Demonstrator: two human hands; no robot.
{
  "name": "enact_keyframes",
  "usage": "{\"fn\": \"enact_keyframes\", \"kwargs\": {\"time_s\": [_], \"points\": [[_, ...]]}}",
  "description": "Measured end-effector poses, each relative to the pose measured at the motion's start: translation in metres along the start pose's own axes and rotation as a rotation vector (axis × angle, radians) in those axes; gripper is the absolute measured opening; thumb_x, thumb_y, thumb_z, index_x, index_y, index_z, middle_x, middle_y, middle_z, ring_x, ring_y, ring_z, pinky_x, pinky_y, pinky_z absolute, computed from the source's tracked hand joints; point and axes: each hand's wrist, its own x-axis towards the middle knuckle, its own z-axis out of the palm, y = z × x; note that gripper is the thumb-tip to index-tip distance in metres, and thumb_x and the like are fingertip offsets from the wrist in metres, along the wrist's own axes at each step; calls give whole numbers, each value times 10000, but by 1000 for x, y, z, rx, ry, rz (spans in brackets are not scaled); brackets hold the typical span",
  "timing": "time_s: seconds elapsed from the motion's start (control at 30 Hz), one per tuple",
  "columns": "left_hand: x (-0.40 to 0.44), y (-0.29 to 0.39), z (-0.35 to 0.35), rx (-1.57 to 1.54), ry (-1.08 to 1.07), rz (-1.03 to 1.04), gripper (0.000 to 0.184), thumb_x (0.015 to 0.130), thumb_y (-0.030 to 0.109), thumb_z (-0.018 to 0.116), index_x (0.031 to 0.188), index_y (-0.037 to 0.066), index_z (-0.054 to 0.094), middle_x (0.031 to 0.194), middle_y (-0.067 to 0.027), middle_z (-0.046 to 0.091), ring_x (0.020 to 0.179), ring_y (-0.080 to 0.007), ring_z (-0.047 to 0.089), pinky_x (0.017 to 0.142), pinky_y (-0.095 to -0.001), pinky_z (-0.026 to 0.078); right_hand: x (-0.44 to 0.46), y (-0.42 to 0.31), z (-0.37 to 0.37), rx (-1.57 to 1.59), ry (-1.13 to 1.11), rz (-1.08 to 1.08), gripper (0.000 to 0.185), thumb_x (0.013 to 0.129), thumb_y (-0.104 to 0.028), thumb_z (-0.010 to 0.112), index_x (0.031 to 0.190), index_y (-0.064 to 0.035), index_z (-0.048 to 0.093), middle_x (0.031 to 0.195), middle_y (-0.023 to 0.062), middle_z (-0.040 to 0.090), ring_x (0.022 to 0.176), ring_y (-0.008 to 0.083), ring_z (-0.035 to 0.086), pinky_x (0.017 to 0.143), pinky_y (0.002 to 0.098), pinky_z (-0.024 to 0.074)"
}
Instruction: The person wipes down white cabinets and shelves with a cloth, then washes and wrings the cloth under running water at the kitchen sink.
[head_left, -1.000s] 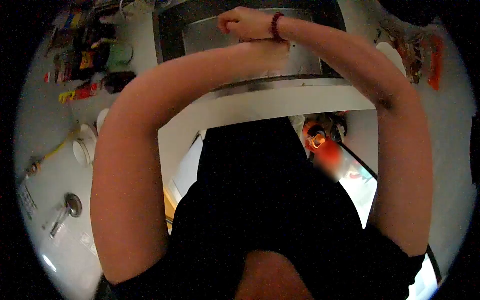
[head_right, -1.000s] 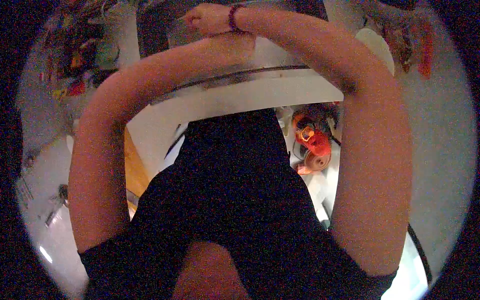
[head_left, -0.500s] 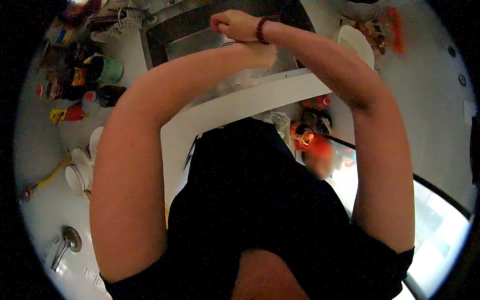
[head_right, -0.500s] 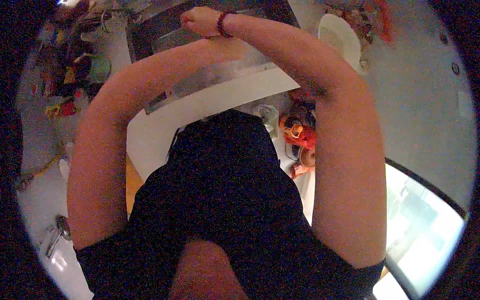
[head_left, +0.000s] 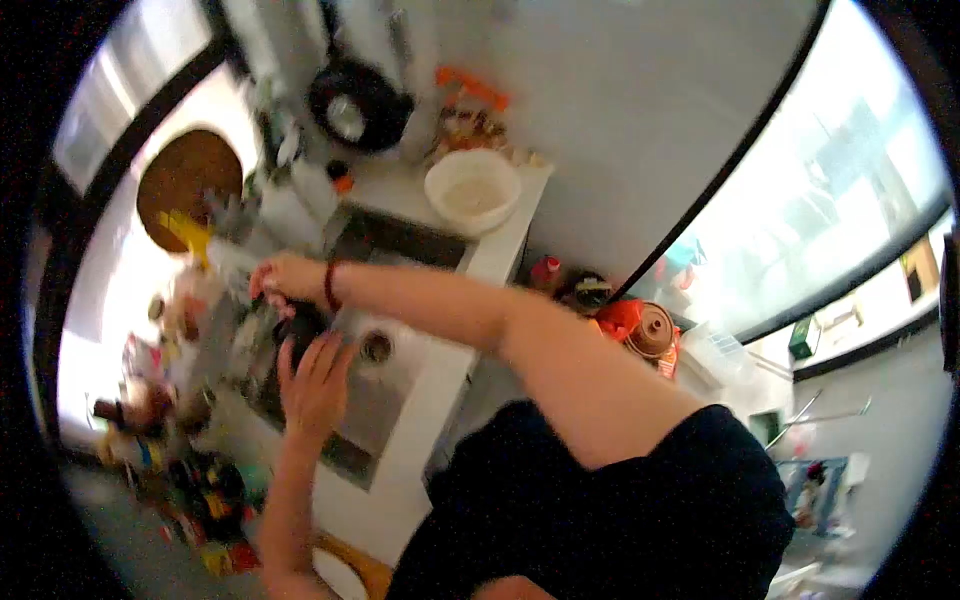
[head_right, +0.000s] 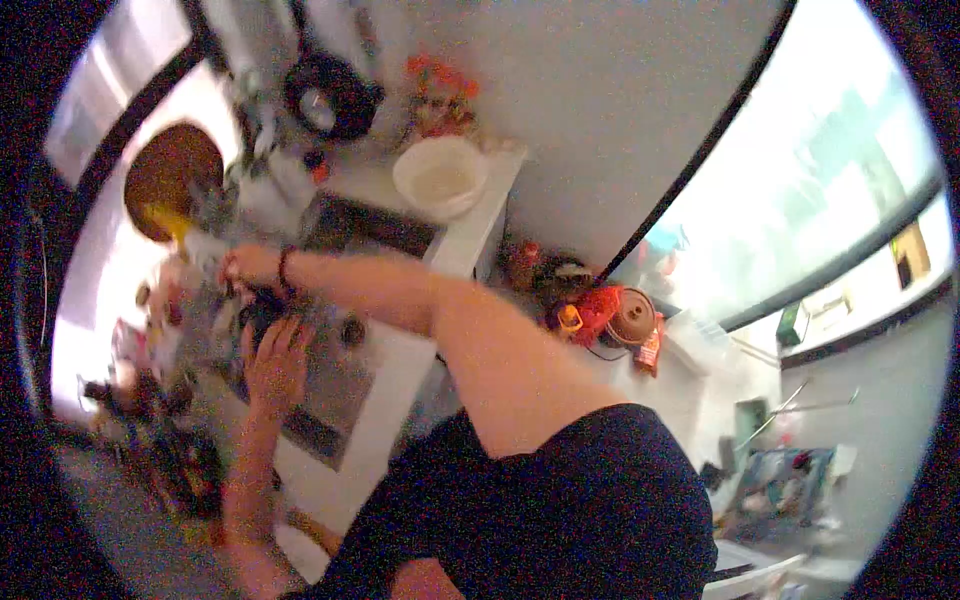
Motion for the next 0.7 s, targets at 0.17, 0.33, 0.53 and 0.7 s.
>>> {"fn": "enact_keyframes", "kwargs": {"time_s": [0.17,0.33,0.53,0.7], "points": [[-131,-35,77,7,-308,-691,326,912,261,549,1162,59,599,1342,-170,473,1245,-379,412,1051,-519,296,-24,103,-29,-281,614,-89,170,883,-71,410,851,-35,573,702,101,564,479,228,546,461,367,461],[-99,-52,121,-1034,-418,-916,210,898,221,568,931,31,652,1031,-160,608,964,-287,553,822,-454,439,-166,44,-52,91,496,-184,183,899,-53,376,912,-9,553,579,85,517,406,178,487,416,341,433],[50,101,147,-1317,-398,-676,216,877,221,605,852,8,588,728,-30,570,671,-132,498,585,-310,382,-434,-24,-86,65,868,-159,163,856,-52,422,938,-15,557,544,59,499,437,166,488,437,310,425],[217,477,30,-2372,-944,-429,451,947,386,488,1267,69,480,1240,-98,532,1139,-282,516,901,-549,435,-689,-53,-55,115,1037,-435,134,856,-96,520,920,-11,602,595,55,551,409,138,498,394,298,436]]}}
